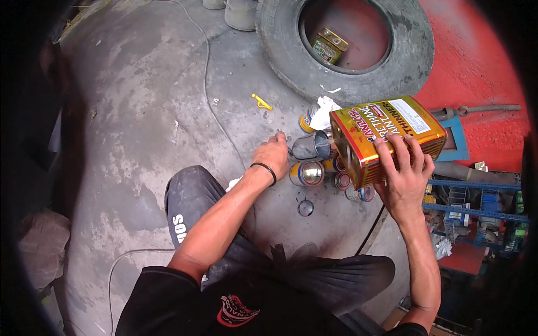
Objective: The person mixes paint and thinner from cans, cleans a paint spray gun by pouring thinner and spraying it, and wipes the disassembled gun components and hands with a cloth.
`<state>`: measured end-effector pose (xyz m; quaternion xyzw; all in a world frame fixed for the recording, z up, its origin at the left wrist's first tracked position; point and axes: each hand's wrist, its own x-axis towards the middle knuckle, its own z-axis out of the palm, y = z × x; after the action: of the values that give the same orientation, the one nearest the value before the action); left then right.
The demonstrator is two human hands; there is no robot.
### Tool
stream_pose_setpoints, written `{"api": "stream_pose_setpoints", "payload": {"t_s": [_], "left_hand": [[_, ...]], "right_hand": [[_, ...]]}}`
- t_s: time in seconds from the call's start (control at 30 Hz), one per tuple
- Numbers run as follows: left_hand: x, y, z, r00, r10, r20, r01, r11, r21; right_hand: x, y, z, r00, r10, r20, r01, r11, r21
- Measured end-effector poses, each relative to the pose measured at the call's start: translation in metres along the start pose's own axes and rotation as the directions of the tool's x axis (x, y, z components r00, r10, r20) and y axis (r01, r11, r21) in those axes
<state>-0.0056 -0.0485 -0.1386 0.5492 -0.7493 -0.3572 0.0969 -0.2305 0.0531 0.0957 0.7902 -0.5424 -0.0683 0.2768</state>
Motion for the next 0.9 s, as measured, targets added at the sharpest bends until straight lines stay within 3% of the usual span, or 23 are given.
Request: {"api": "stream_pose_setpoints", "payload": {"t_s": [0.5, 0.7, 0.77, 0.9], "left_hand": [[-0.002, 0.022, 0.008, 0.995, 0.096, -0.018, -0.097, 0.994, -0.040], [-0.008, 0.034, 0.014, 0.973, 0.189, -0.131, -0.202, 0.975, -0.090], [-0.014, 0.041, 0.008, 0.972, 0.203, -0.117, -0.219, 0.965, -0.147], [-0.026, 0.056, 0.011, 0.956, 0.278, -0.092, -0.293, 0.920, -0.262]], "right_hand": [[-0.027, 0.012, -0.008, 0.998, 0.055, 0.008, -0.055, 0.998, 0.026], [-0.059, 0.020, 0.004, 0.967, 0.253, 0.013, -0.250, 0.945, 0.211], [-0.073, 0.026, 0.009, 0.951, 0.309, -0.009, -0.295, 0.917, 0.269], [-0.113, 0.040, 0.008, 0.873, 0.478, 0.094, -0.472, 0.783, 0.405]]}}
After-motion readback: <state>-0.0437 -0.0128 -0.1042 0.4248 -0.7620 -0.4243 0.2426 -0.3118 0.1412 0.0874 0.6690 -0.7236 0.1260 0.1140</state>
